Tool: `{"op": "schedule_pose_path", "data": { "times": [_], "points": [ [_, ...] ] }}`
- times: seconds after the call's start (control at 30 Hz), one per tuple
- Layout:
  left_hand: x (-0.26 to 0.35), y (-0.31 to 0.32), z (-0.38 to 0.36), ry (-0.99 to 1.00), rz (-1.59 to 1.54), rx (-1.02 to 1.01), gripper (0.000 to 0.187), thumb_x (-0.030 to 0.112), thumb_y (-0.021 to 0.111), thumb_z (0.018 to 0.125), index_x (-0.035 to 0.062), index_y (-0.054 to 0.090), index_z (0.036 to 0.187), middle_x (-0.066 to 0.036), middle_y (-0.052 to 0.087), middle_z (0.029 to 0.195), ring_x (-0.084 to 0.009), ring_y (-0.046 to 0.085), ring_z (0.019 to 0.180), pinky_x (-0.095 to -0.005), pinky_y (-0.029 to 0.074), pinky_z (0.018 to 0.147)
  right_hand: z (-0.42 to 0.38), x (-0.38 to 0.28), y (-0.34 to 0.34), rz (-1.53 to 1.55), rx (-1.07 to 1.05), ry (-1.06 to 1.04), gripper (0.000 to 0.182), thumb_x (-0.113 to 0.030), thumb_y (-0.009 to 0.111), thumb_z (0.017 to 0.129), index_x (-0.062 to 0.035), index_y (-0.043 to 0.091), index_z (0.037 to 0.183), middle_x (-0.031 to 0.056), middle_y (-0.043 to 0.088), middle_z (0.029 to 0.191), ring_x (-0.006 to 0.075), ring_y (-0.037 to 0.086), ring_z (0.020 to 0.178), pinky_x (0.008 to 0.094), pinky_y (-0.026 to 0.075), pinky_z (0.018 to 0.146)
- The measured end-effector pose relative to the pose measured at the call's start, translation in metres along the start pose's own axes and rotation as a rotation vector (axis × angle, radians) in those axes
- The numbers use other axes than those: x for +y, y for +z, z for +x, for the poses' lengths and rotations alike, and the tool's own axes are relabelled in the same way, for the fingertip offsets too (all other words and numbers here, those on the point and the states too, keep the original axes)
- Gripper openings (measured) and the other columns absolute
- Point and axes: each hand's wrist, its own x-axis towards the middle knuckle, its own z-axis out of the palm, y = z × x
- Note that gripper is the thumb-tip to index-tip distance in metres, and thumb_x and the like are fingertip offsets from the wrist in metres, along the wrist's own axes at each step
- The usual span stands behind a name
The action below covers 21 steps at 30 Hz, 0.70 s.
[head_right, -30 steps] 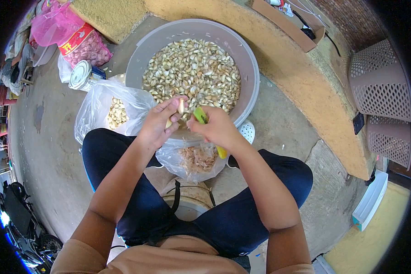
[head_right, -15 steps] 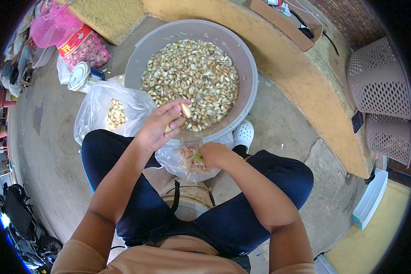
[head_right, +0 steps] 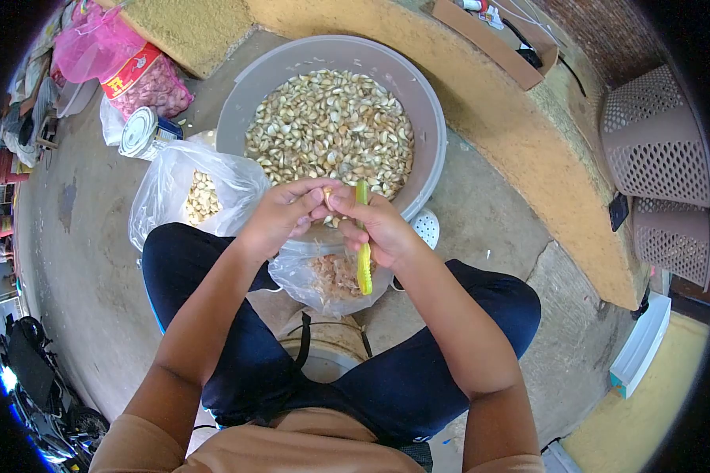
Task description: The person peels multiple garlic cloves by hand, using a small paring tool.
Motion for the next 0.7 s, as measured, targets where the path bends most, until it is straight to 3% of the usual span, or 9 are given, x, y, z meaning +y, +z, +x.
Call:
{"op": "schedule_pose_path", "data": {
  "times": [0.1, 0.2, 0.3, 0.4, 0.5, 0.7],
  "points": [
    [-0.014, -0.001, 0.009, 0.298, 0.157, 0.074, 0.028, 0.022, 0.057, 0.085, 0.0062, 0.057, 0.107, 0.002, 0.055, 0.078, -0.0011, 0.039, 0.059, -0.0154, 0.027, 0.045, 0.001, 0.000, -0.001, 0.020, -0.031, -0.059, 0.017, -0.019, 0.058, 0.083, -0.0060, 0.053, 0.092, 0.0064, 0.062, 0.086, 0.0014, 0.035, 0.040, 0.0171, 0.034, 0.035],
    [-0.013, 0.001, 0.007, 0.233, 0.282, 0.251, 0.025, 0.017, 0.058, 0.084, 0.0043, 0.059, 0.105, 0.000, 0.057, 0.076, -0.0039, 0.044, 0.064, -0.0179, 0.035, 0.053, 0.002, 0.000, 0.001, -0.034, 0.038, -0.072, 0.015, -0.019, 0.059, 0.083, -0.0062, 0.052, 0.089, 0.0064, 0.062, 0.083, 0.0015, 0.035, 0.040, 0.0172, 0.034, 0.036],
    [-0.014, 0.000, 0.009, 0.408, 0.441, 0.290, 0.018, 0.011, 0.061, 0.079, 0.0008, 0.062, 0.095, -0.005, 0.060, 0.078, -0.0096, 0.054, 0.072, -0.0236, 0.043, 0.070, 0.004, 0.001, 0.000, -0.059, 0.116, -0.096, 0.015, -0.017, 0.060, 0.082, -0.0061, 0.052, 0.089, 0.0065, 0.062, 0.080, 0.0016, 0.036, 0.040, 0.0170, 0.034, 0.036],
    [-0.013, 0.002, 0.009, 0.429, 0.466, 0.338, 0.015, 0.009, 0.062, 0.078, 0.0001, 0.064, 0.089, -0.005, 0.060, 0.076, -0.0104, 0.055, 0.072, -0.0247, 0.043, 0.070, 0.004, 0.000, 0.000, -0.050, 0.132, -0.110, 0.018, -0.015, 0.062, 0.080, -0.0044, 0.052, 0.090, 0.0074, 0.063, 0.078, 0.0025, 0.038, 0.040, 0.0171, 0.033, 0.037],
    [-0.017, 0.000, 0.010, 0.430, 0.453, 0.343, 0.013, 0.010, 0.062, 0.078, -0.0004, 0.065, 0.085, -0.006, 0.061, 0.076, -0.0111, 0.055, 0.072, -0.0250, 0.043, 0.070, 0.002, 0.002, 0.007, -0.250, 0.250, -0.194, 0.023, -0.016, 0.063, 0.080, -0.0017, 0.052, 0.094, 0.0079, 0.064, 0.077, 0.0034, 0.040, 0.041, 0.0175, 0.033, 0.038],
    [-0.015, 0.001, 0.010, 0.261, 0.357, 0.348, 0.015, 0.012, 0.061, 0.079, -0.0011, 0.064, 0.085, -0.007, 0.063, 0.077, -0.0108, 0.056, 0.072, -0.0245, 0.043, 0.070, 0.001, -0.002, 0.011, -0.468, 0.274, -0.258, 0.031, -0.018, 0.063, 0.080, 0.0011, 0.050, 0.101, 0.0072, 0.064, 0.075, 0.0034, 0.041, 0.043, 0.0175, 0.032, 0.039]
  ]
}}
